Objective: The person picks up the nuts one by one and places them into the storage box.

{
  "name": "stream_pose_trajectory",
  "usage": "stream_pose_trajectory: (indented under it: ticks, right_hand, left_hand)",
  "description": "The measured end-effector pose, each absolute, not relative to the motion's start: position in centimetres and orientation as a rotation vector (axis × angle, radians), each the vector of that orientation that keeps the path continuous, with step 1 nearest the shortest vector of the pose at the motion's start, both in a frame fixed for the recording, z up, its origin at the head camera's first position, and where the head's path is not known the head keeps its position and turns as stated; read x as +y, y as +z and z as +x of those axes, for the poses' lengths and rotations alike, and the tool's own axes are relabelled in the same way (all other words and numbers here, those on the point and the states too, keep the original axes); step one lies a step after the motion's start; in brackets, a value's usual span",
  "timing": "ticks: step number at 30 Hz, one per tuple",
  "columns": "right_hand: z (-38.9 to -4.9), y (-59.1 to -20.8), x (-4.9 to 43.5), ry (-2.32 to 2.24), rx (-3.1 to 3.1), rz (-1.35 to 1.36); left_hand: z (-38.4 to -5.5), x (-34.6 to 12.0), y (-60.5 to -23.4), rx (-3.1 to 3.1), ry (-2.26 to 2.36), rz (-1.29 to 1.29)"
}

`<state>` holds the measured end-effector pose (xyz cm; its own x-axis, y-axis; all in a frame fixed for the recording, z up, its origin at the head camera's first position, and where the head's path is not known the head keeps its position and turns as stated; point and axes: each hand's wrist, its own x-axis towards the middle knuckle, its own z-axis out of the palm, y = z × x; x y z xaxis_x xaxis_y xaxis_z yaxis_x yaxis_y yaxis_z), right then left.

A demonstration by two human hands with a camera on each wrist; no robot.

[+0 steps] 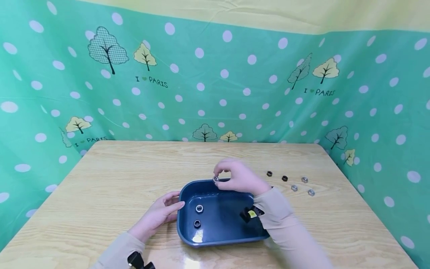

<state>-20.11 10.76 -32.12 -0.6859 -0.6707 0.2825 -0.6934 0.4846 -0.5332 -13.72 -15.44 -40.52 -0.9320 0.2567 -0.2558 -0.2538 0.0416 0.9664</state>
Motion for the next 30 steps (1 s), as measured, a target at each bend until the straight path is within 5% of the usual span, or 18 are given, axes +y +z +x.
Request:
stream_pose_trajectory:
  ticks: [30]
  right_hand:
    - [-19.6,-36.1,8.7,1.073,-2.805,1.401]
  left_hand:
    - [-13.9,-15.5,-40.9,1.922,1.974,0.022]
